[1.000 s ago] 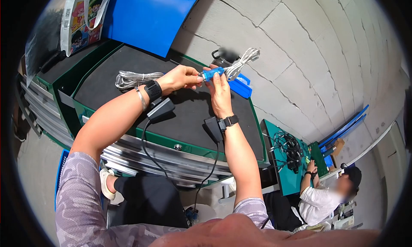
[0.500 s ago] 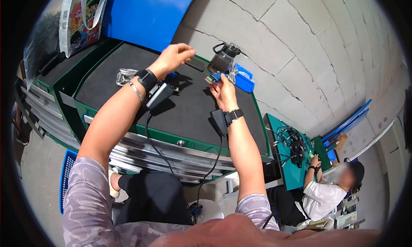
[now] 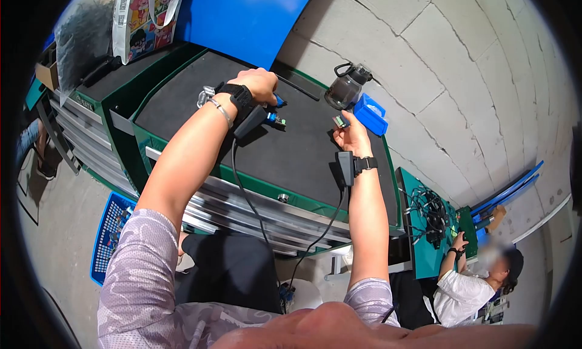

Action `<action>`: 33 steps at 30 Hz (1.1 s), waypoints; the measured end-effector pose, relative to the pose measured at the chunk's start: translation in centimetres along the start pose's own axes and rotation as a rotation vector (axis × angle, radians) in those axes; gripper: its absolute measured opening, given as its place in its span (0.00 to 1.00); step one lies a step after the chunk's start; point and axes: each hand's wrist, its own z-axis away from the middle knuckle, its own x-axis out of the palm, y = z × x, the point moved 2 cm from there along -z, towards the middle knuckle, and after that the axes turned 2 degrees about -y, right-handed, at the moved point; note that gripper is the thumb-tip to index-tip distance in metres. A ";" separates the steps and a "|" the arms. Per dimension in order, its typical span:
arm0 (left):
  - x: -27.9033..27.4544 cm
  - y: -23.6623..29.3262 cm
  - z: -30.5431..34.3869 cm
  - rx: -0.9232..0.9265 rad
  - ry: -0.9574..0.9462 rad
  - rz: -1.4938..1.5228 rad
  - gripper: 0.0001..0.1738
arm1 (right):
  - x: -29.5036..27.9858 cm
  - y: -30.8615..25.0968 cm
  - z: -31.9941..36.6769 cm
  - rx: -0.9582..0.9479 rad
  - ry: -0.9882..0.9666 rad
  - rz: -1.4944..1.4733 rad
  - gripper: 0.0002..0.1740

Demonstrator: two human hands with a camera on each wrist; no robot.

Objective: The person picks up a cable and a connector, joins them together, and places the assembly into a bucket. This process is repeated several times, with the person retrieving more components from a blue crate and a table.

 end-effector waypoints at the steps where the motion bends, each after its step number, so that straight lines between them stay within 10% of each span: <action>1: 0.1 -0.1 -0.1 -0.033 -0.040 -0.058 0.23 | 0.0 0.0 0.1 0.002 0.001 0.000 0.13; 5: 0.1 -0.1 -0.1 0.046 0.004 -0.039 0.24 | -1.5 0.1 -1.2 -0.017 -0.017 0.548 0.22; 13: -1.9 2.3 0.3 0.366 0.764 0.627 0.24 | -3.4 -1.1 -0.8 -0.405 0.384 1.434 0.31; 17: -2.4 3.5 1.4 0.623 0.808 0.851 0.26 | -1.8 -2.5 1.2 -0.187 0.172 1.200 0.30; 21: -0.7 5.2 1.9 0.747 0.447 0.919 0.23 | 3.3 -1.9 4.1 -0.103 -0.459 0.258 0.31; 26: 2.5 7.6 2.3 0.961 0.335 0.490 0.23 | 4.0 1.4 2.3 0.004 -1.010 -0.132 0.22; 30: 2.8 7.2 1.9 0.996 0.378 0.322 0.27 | 5.2 -0.3 4.9 -0.147 -0.577 -0.108 0.15; 33: 2.7 7.1 1.6 0.891 0.530 0.395 0.30 | 5.2 -1.3 5.4 -0.274 -0.599 -0.245 0.13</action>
